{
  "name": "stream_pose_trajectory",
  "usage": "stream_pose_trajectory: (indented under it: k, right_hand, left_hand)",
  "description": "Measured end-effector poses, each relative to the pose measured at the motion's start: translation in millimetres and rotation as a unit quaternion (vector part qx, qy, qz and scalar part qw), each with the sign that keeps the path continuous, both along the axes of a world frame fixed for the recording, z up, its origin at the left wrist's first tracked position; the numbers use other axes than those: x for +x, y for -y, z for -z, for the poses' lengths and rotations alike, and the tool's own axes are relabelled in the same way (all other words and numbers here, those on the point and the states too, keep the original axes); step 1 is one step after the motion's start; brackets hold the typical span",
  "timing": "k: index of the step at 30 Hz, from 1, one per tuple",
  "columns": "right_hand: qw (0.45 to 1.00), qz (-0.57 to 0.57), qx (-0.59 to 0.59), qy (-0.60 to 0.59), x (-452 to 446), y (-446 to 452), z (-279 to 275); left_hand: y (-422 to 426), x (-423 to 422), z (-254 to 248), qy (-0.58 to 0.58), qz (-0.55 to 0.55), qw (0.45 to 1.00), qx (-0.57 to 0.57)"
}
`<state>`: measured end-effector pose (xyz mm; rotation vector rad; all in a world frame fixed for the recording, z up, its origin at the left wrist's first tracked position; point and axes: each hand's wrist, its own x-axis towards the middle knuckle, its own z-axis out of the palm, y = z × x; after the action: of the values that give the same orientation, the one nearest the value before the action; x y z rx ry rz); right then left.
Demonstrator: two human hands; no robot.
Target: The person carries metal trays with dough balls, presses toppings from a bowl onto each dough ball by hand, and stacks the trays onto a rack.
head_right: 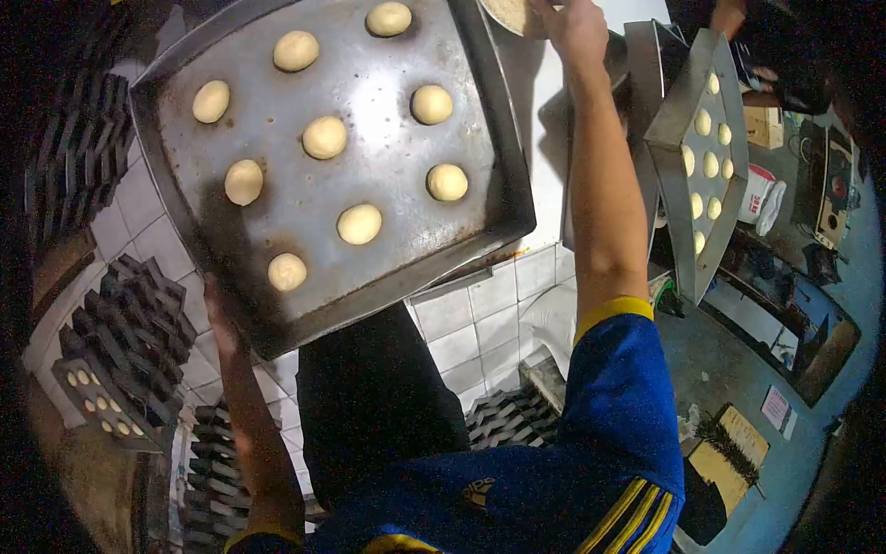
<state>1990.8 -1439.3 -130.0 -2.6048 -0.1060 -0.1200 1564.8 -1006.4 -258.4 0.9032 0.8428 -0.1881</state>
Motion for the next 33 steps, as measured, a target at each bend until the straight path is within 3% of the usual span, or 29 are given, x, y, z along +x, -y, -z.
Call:
stream_pose_trajectory:
  k: [2,4,8,10,14,16,17,18,21,25,31,33]
  right_hand:
    - [0.999,0.002,0.024,-0.033,7,13,5]
    - [0.965,0.048,0.237,-0.101,10,18,7]
    - [0.955,-0.011,0.259,-0.145,1,41,25]
    - [0.929,-0.032,0.320,-0.184,-52,-14,18]
    - [0.919,-0.177,0.267,-0.231,-132,-98,17]
    - [0.937,-0.213,0.201,-0.189,-156,-129,23]
    - [0.945,-0.264,0.164,-0.099,-162,-140,29]
    - [0.944,-0.264,0.167,-0.102,-165,-147,35]
    - [0.939,-0.338,0.007,0.063,-171,-154,52]
    - [0.916,-0.377,-0.073,0.116,-174,-153,62]
    - [0.917,-0.347,-0.187,0.064,-217,-159,50]
    - [0.927,-0.339,-0.159,0.036,-224,-156,44]
  left_hand:
    - [1,1,-2,-0.013,-0.010,1.000,0.010]
    - [-8,-12,9,-0.027,-0.004,1.000,-0.012]
    - [-1,1,-6,-0.041,-0.015,0.999,0.010]
    - [-9,-12,16,-0.027,-0.015,1.000,-0.004]
    - [-2,-12,19,-0.025,-0.035,0.999,0.007]
    - [6,-4,13,-0.026,-0.056,0.997,0.045]
    - [6,-2,7,-0.026,-0.063,0.996,0.060]
    - [7,1,1,-0.026,-0.069,0.994,0.075]
    - [3,2,-7,-0.019,0.000,0.998,0.059]
    - [-2,1,-4,-0.011,0.013,1.000,0.010]
    - [2,5,-4,0.014,0.011,0.999,0.032]
    - [2,6,-6,0.020,0.008,0.999,0.029]
